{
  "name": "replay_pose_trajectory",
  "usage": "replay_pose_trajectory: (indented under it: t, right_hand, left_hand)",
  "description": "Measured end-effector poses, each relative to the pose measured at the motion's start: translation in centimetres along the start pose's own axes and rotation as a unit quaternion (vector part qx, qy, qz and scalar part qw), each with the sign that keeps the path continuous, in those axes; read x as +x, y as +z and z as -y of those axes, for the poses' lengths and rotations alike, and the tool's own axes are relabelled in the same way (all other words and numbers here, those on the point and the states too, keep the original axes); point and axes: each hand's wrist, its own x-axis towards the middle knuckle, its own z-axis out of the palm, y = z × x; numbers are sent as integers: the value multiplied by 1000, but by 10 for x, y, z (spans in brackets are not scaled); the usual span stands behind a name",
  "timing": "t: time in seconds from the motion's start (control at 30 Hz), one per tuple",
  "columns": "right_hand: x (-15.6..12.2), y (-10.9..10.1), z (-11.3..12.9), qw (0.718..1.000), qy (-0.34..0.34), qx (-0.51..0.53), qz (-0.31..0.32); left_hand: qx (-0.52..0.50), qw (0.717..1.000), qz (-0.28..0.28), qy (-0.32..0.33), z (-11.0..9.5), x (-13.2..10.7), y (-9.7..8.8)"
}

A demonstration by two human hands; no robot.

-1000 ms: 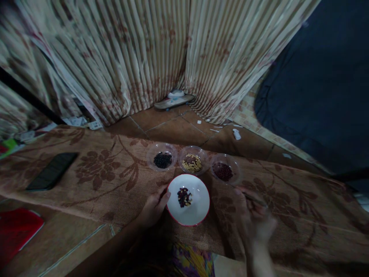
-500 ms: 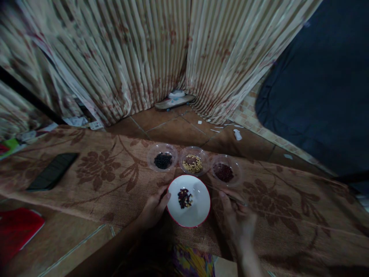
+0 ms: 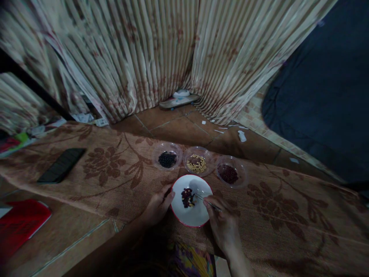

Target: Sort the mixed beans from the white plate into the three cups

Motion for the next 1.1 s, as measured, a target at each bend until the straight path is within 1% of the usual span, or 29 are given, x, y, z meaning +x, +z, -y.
replay_pose_trajectory:
  t: [0.17, 0.4, 0.6, 0.8, 0.87, 0.93, 1.03, 1.1]
  right_hand:
    - [1, 2, -1, 1000, -15, 0, 0]
    - [3, 1, 1, 1000, -12, -5, 7]
    - [3, 3, 2, 1000, 20, 18, -3]
    - [-2, 2, 0, 996, 71, 51, -33]
    - [0, -4, -1, 993, 89, 56, -60]
    - [6, -16, 0, 988, 91, 44, -114]
    - [24, -39, 0, 973, 56, 5, -225]
    - [38, -53, -3, 947, 49, -8, -318]
  left_hand:
    - [1, 1000, -2, 2, -2, 0, 0]
    - [-9, 1000, -1, 4, -2, 0, -1]
    - [-10, 1000, -1, 7, -2, 0, 0]
    - [-3, 1000, -2, 2, 1, 0, 1]
    - [-2, 1000, -2, 3, 2, 0, 1]
    - [-3, 1000, -3, 5, 1, 0, 1]
    - [-9, 1000, -3, 8, 1, 0, 0]
    - [-13, 1000, -5, 7, 0, 0, 0]
